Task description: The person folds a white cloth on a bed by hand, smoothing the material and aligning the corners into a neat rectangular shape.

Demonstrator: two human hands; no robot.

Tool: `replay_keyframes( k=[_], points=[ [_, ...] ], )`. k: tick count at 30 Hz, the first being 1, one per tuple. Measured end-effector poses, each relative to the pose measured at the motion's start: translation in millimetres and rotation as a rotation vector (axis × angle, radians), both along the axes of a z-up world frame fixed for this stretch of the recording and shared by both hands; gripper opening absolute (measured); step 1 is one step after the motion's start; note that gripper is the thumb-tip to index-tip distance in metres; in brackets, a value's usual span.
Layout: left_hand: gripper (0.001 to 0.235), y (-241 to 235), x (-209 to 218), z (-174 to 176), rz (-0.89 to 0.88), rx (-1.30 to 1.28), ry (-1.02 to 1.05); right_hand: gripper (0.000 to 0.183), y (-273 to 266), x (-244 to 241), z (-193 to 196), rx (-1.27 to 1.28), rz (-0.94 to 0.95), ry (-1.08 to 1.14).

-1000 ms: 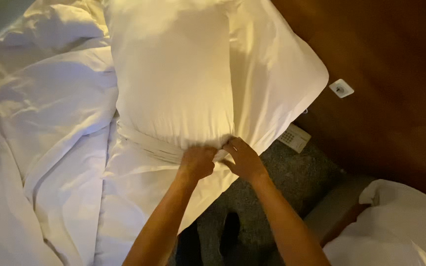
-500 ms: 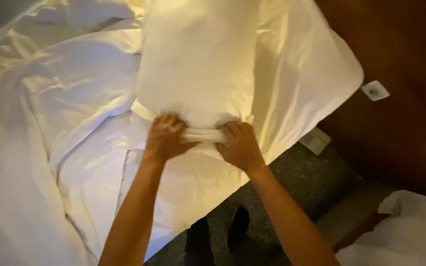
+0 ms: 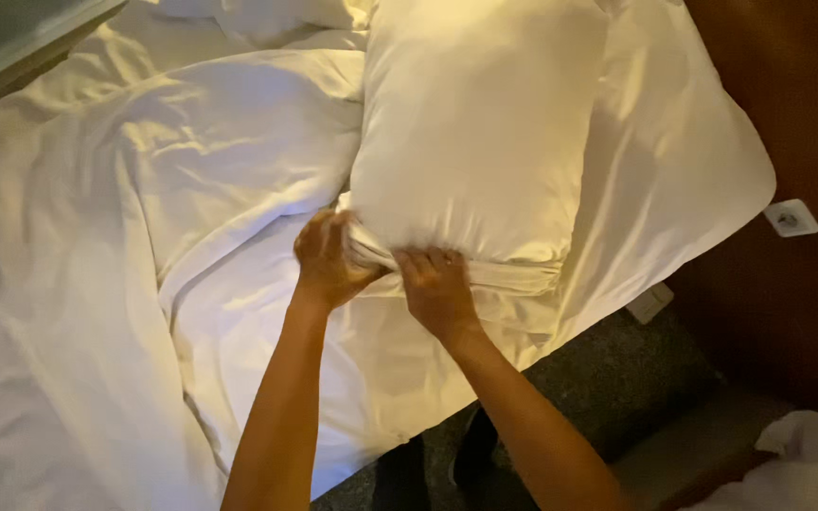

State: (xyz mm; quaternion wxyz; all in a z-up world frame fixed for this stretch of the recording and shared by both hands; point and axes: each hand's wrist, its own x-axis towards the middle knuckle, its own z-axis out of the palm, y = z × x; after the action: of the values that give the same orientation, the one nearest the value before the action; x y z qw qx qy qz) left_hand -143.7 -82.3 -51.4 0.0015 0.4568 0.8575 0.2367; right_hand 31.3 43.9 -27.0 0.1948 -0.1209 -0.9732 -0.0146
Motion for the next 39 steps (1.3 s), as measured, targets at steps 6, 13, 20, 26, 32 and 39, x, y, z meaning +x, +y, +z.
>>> replay_keyframes(
  k=[6, 13, 20, 26, 32, 39],
  points=[
    [0.122, -18.0, 9.5, -62.7, 0.39, 0.032, -1.199, 0.033, 7.3, 9.6, 19.6, -0.397, 0.033, -0.142],
    [0.035, 29.1, 31.3, -18.6, 0.749, 0.675, -1.409, 0.07, -42.9, 30.1, 50.1, -0.622, -0.591, 0.31],
    [0.003, 52.7, 69.8, 66.9, 0.427, 0.784, -1.305, 0.127, -36.1, 11.4, 102.1, -1.448, -0.817, 0.388],
    [0.006, 92.0, 104.9, 219.4, 0.192, 0.698, -1.194, 0.112, -12.2, 5.9, 181.7, -1.979, -0.599, 1.072],
    [0.01, 106.5, 140.0, 241.9, 0.084, 0.477, -1.008, 0.045, 25.2, 36.9, 157.7, -2.181, -0.47, 1.122],
    [0.028, 112.9, 191.8, 131.3, 0.043, 0.506, -0.931, 0.067, 34.2, 98.5, 186.5, -2.097, -0.994, 0.425]
  ],
)
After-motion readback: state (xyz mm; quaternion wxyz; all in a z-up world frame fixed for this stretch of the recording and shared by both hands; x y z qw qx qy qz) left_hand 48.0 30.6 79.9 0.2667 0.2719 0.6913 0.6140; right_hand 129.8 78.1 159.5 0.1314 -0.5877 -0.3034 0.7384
